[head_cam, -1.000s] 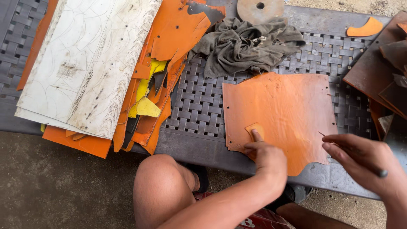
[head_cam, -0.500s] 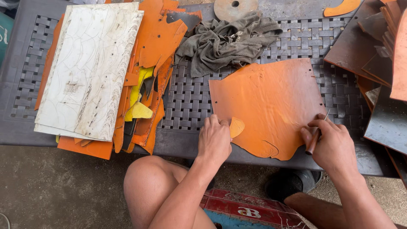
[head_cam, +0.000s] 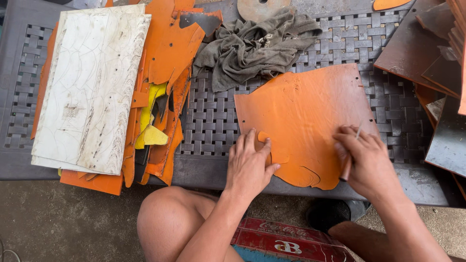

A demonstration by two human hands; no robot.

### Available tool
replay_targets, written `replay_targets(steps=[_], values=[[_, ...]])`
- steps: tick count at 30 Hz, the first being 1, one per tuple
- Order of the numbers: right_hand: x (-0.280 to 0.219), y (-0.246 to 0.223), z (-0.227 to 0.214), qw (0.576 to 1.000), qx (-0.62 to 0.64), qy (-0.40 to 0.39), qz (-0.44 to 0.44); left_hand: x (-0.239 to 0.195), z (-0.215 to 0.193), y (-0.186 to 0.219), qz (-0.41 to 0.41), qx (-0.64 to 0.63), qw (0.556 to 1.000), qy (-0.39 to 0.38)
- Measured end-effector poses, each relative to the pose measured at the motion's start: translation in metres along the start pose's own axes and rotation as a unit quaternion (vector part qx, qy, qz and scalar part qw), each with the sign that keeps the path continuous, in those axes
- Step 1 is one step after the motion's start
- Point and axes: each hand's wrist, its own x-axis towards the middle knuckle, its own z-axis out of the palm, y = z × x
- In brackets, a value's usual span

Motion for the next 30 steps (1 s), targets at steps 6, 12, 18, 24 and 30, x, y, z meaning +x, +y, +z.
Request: replay_targets(steps=[6, 12, 18, 24, 30], values=[[0.008, -0.012, 0.02, 0.997, 0.014, -0.041, -0.056, 0.022, 0.015, 0.011, 0.02, -0.015, 1.0, -0.014], [0.022, -0.005, 0.019, 0.994, 0.037, -0.014, -0.097, 0.044, 0.033, 0.018, 0.052, -0.022, 0.998, 0.025], [0.018, 0.001, 0.03, 0.993, 0.074, 0.032, -0.085, 0.047, 0.047, 0.012, 0.08, -0.048, 0.988, 0.119], [0.02, 0.0, 0.033, 0.99, 0.107, 0.059, -0.067, 0.052, 0.046, 0.012, 0.083, -0.046, 0.99, 0.101], [0.026, -0.011, 0.031, 0.997, -0.002, 0.032, -0.072, 0.057, 0.047, 0.015, 0.098, 0.006, 0.989, 0.11]])
